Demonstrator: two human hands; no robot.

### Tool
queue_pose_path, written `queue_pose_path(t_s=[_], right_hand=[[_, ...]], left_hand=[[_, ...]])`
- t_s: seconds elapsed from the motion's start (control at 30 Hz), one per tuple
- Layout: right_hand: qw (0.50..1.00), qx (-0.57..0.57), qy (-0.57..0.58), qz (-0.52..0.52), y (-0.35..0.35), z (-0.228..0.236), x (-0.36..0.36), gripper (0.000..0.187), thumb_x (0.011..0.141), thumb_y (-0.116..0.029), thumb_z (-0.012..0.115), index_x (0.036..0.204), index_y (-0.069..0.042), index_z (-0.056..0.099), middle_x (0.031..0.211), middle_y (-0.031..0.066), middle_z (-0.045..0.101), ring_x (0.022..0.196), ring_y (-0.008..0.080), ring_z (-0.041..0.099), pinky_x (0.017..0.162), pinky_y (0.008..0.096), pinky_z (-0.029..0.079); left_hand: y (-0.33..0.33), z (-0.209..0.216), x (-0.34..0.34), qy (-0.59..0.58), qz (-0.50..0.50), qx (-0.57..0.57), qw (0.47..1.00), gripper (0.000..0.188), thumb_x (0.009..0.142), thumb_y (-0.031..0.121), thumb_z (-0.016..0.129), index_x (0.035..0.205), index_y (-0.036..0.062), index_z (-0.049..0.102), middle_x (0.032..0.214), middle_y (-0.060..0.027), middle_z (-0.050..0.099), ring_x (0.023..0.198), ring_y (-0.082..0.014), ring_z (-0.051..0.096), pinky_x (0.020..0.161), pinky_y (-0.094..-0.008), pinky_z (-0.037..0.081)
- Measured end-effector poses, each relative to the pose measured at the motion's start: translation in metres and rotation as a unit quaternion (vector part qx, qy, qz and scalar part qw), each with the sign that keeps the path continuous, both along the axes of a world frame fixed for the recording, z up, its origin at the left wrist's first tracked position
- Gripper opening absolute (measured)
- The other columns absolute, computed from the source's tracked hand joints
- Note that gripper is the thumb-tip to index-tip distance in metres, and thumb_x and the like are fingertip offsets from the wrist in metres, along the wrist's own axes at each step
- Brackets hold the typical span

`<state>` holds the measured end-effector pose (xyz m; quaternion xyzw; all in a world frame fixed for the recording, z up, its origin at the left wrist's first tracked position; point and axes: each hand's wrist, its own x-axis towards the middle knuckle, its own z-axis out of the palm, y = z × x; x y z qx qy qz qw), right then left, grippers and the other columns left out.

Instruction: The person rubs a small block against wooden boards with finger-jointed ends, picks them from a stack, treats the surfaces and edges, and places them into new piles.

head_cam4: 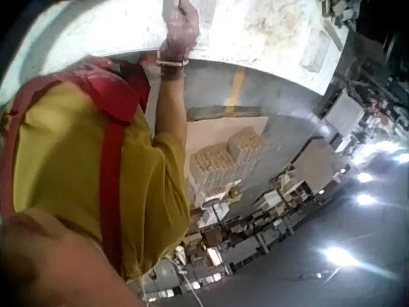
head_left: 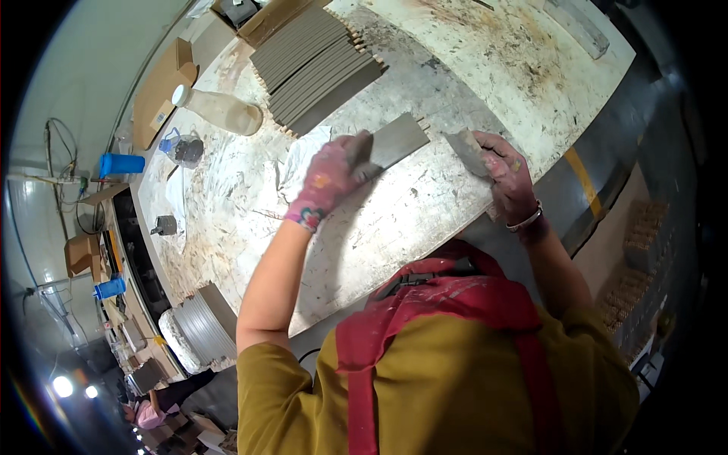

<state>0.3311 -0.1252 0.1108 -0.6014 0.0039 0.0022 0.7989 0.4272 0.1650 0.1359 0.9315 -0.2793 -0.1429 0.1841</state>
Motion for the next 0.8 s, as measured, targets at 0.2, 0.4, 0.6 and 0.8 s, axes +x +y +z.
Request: queue_pose_path(t_s=[0.2, 0.4, 0.6, 0.8], right_hand=[[0.999, 0.011, 0.044, -0.002, 0.01, -0.009, 0.012, 0.042, 0.095, -0.018, 0.053, 0.129, 0.006, 0.052, 0.118, 0.0128, 0.063, 0.109, 0.0187, 0.059, 0.099, 0.03, 0.043], [0.977, 0.165, 0.092, -0.097, 0.021, -0.015, 0.037, 0.039, 0.098, -0.019, 0.049, 0.128, 0.006, 0.052, 0.115, 0.0148, 0.063, 0.106, 0.0203, 0.061, 0.093, 0.0324, 0.049], [0.997, -0.056, 0.037, 0.049, 0.066, -0.029, 0.062, 0.043, 0.098, -0.032, 0.051, 0.128, -0.001, 0.056, 0.116, 0.0138, 0.063, 0.111, 0.0218, 0.06, 0.094, 0.0329, 0.049], [0.991, -0.05, 0.046, 0.117, 0.087, -0.043, 0.053, 0.04, 0.092, -0.022, 0.064, 0.127, -0.003, 0.06, 0.114, 0.0095, 0.065, 0.103, 0.016, 0.059, 0.089, 0.0281, 0.048]], left_hand=[[-0.004, -0.022, -0.039, -0.101, -0.028, -0.011, 0.994, 0.057, 0.079, 0.021, 0.072, 0.132, 0.0088, 0.055, 0.12, -0.0187, 0.058, 0.108, -0.0387, 0.056, 0.093, -0.0446, 0.049], [0.024, -0.005, -0.063, -0.181, 0.027, -0.031, 0.983, 0.059, 0.08, 0.037, 0.073, 0.13, 0.0122, 0.057, 0.127, -0.0164, 0.055, 0.12, -0.0354, 0.05, 0.1, -0.048, 0.042], [0.171, -0.042, -0.098, -0.146, 0.212, 0.136, 0.957, 0.049, 0.088, 0.02, 0.063, 0.136, 0.0179, 0.054, 0.139, -0.0159, 0.049, 0.126, -0.0436, 0.045, 0.109, -0.049, 0.036], [0.145, 0.03, -0.059, -0.156, 0.172, 0.108, 0.967, 0.052, 0.082, 0.017, 0.068, 0.132, 0.0069, 0.056, 0.132, -0.0175, 0.055, 0.123, -0.0379, 0.05, 0.105, -0.0462, 0.041]])
